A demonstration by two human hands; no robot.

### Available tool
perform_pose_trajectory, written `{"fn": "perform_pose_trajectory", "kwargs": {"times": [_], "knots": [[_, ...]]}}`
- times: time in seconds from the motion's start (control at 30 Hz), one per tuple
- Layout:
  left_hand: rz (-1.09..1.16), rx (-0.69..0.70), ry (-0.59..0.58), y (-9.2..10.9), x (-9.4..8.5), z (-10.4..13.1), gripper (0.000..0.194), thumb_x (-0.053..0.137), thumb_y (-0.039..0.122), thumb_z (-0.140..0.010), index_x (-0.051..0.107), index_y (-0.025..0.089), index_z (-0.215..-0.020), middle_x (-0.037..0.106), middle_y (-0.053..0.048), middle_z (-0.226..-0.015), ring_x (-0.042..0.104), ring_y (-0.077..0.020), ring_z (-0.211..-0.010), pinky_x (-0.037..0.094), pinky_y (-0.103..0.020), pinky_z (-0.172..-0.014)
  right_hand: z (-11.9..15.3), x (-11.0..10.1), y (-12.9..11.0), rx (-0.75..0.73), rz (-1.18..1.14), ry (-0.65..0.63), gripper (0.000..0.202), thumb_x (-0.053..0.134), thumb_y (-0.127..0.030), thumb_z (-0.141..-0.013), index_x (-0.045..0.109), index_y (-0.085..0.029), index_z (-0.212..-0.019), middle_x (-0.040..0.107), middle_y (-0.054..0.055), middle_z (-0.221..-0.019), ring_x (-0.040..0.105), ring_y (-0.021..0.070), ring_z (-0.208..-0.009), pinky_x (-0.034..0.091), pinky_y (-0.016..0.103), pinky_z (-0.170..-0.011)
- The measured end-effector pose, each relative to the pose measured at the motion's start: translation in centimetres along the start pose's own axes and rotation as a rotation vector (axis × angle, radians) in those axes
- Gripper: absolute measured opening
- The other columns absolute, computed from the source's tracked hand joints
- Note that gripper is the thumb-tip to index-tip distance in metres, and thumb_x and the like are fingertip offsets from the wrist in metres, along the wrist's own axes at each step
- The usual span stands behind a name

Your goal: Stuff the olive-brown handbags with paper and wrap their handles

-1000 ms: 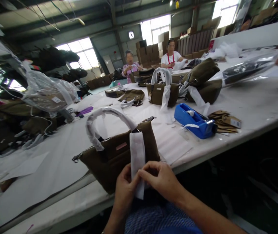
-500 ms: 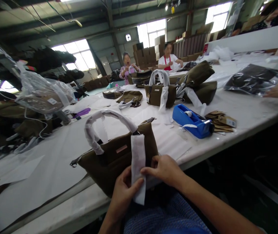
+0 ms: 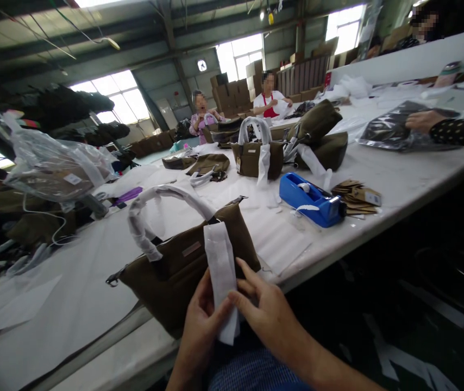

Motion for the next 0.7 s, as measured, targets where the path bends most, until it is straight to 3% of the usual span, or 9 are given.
{"fn": "perform_pose_trajectory", "kwargs": {"times": [0.1, 0.2, 0.3, 0.37, 0.43, 0.5, 0.6, 0.7], "knots": [[-0.095, 0.008, 0.034, -0.5, -0.5, -0.2, 0.084, 0.084, 0.038, -0.077, 0.047, 0.02, -0.151, 0.053, -0.015, -0.153, 0.05, -0.0346, -0.141, 0.042, -0.045, -0.118, -1.1, 1.4, -0.6, -0.028, -0.033, 0.022, 0.079, 0.067, -0.04, -0.091, 0.033, -0.018, -0.159, 0.077, 0.007, -0.111, 0.073, 0.026, -0.099, 0.058, 0.041, -0.093], [-0.203, 0.038, 0.096, -1.2, -1.4, -0.3, 0.084, 0.081, 0.043, -0.079, 0.045, 0.02, -0.152, 0.052, -0.015, -0.154, 0.051, -0.0344, -0.14, 0.044, -0.044, -0.116, -2.1, 1.5, -1.6, -0.084, -0.018, -0.058, 0.073, 0.067, -0.035, -0.092, 0.038, -0.02, -0.157, 0.076, 0.006, -0.115, 0.073, 0.0243, -0.102, 0.058, 0.038, -0.093], [-0.462, 0.134, 0.198, -0.4, -2.2, -0.1, 0.074, 0.071, 0.044, -0.088, 0.042, 0.028, -0.154, 0.052, -0.008, -0.154, 0.054, -0.0303, -0.138, 0.045, -0.042, -0.116, -2.6, -1.5, -2.4, -0.158, 0.174, -0.094, 0.056, 0.066, -0.038, -0.093, 0.055, -0.021, -0.146, 0.077, 0.005, -0.114, 0.073, 0.0242, -0.104, 0.058, 0.036, -0.094], [-0.731, 0.341, 0.308, 2.3, -2.1, 0.5, 0.067, 0.066, 0.038, -0.092, 0.042, 0.032, -0.154, 0.053, -0.005, -0.154, 0.056, -0.0282, -0.137, 0.041, -0.042, -0.119, -2.8, -6.7, -3.0, -0.227, 0.391, 0.068, 0.038, 0.064, -0.041, -0.094, 0.072, -0.022, -0.126, 0.078, 0.005, -0.112, 0.073, 0.024, -0.104, 0.057, 0.035, -0.095], [-0.959, 0.636, 0.397, 5.6, -1.0, 1.7, 0.065, 0.067, 0.031, -0.092, 0.045, 0.034, -0.153, 0.051, -0.004, -0.155, 0.055, -0.0283, -0.136, 0.037, -0.043, -0.121, -2.6, -13.7, -3.7, -0.274, 0.63, 0.328, 0.029, 0.062, -0.042, -0.094, 0.079, -0.023, -0.109, 0.078, 0.004, -0.111, 0.074, 0.0233, -0.102, 0.058, 0.033, -0.095], [-1.097, 0.884, 0.407, 7.6, 0.4, 2.5, 0.065, 0.07, 0.024, -0.09, 0.049, 0.033, -0.151, 0.049, -0.005, -0.157, 0.054, -0.0283, -0.136, 0.036, -0.042, -0.121, -2.3, -21.3, -4.0, -0.251, 0.802, 0.569, 0.029, 0.06, -0.043, -0.094, 0.079, -0.025, -0.107, 0.079, 0.003, -0.106, 0.075, 0.0235, -0.098, 0.06, 0.032, -0.088], [-1.208, 1.056, 0.261, 7.8, 1.7, 1.7, 0.06, 0.068, 0.019, -0.09, 0.053, 0.029, -0.148, 0.054, -0.006, -0.152, 0.055, -0.0255, -0.134, 0.036, -0.036, -0.121, -2.6, -31.9, -4.3, -0.183, 0.9, 0.784, 0.032, 0.056, -0.035, -0.092, 0.078, -0.018, -0.109, 0.077, 0.011, -0.112, 0.073, 0.0298, -0.102, 0.058, 0.04, -0.093], [-1.249, 1.093, 0.178, 7.0, 1.7, 0.4, 0.046, 0.065, 0.019, -0.091, 0.063, 0.025, -0.137, 0.061, -0.007, -0.144, 0.056, -0.0258, -0.133, 0.036, -0.036, -0.121, -4.5, -39.5, -4.3, -0.114, 1.005, 0.856, 0.036, 0.052, -0.026, -0.09, 0.075, -0.013, -0.115, 0.073, 0.017, -0.122, 0.071, 0.0318, -0.108, 0.054, 0.043, -0.098]]}}
Point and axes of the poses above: each hand's wrist, its own z-axis away from the middle knuckle, its own x-axis out of the palm, y = z × x, the point moved 10 cm from there along -z, towards the middle knuckle
